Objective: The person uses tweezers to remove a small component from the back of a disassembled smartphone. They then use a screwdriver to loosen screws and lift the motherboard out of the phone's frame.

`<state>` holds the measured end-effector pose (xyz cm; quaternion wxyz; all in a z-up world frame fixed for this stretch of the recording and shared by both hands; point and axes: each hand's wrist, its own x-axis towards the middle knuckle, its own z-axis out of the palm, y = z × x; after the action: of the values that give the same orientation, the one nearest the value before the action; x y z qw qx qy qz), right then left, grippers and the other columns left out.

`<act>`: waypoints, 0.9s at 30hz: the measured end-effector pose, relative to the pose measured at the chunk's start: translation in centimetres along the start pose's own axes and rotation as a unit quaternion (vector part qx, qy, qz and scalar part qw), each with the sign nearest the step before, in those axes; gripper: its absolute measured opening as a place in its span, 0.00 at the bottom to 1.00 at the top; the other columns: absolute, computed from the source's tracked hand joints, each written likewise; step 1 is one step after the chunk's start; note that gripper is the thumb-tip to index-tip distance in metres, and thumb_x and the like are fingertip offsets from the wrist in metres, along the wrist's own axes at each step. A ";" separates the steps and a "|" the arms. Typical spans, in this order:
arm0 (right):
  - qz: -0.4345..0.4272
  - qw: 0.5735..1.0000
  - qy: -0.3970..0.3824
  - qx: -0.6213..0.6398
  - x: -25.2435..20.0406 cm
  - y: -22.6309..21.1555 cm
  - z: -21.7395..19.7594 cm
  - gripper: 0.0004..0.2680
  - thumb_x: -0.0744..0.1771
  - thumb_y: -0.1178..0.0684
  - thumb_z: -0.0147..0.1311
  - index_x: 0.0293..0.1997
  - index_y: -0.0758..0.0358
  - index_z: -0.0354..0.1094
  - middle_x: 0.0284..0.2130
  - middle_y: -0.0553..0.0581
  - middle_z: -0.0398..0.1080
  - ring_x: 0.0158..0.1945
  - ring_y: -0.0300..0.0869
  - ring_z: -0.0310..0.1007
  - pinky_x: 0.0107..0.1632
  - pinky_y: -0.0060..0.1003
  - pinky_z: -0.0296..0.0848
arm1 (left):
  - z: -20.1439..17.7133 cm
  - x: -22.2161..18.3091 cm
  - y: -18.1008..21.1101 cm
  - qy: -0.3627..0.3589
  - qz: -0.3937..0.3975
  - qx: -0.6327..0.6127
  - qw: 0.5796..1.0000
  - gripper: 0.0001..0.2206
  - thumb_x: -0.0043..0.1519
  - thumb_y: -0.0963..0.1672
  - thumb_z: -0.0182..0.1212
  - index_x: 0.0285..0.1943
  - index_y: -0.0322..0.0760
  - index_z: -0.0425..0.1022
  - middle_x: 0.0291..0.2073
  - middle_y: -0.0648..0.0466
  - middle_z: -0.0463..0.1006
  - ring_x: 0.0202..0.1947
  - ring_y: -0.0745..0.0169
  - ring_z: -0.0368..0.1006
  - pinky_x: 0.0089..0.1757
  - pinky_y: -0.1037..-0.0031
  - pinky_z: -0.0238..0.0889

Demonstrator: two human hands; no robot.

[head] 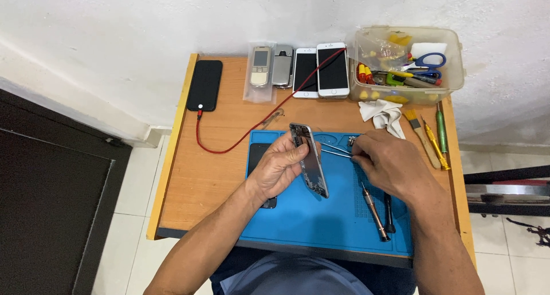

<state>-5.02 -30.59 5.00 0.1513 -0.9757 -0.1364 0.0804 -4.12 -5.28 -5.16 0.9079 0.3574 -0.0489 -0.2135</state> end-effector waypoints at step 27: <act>-0.152 0.969 0.194 -0.004 -0.5 -1.2 4.2 0.02 0.69 0.55 0.65 0.39 0.52 0.83 0.18 0.53 0.74 0.21 0.43 0.74 0.23 0.34 0.70 | 2.6 -0.6 1.2 0.072 0.157 0.154 0.973 0.25 0.70 0.46 0.67 0.74 0.31 0.67 0.71 0.35 0.67 0.67 0.38 0.77 0.63 0.48 0.78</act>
<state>-6.60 -28.44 1.45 0.1809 -0.9413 -0.2512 -0.1345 -4.91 -5.91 -2.39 0.8654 0.4950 -0.0707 -0.0318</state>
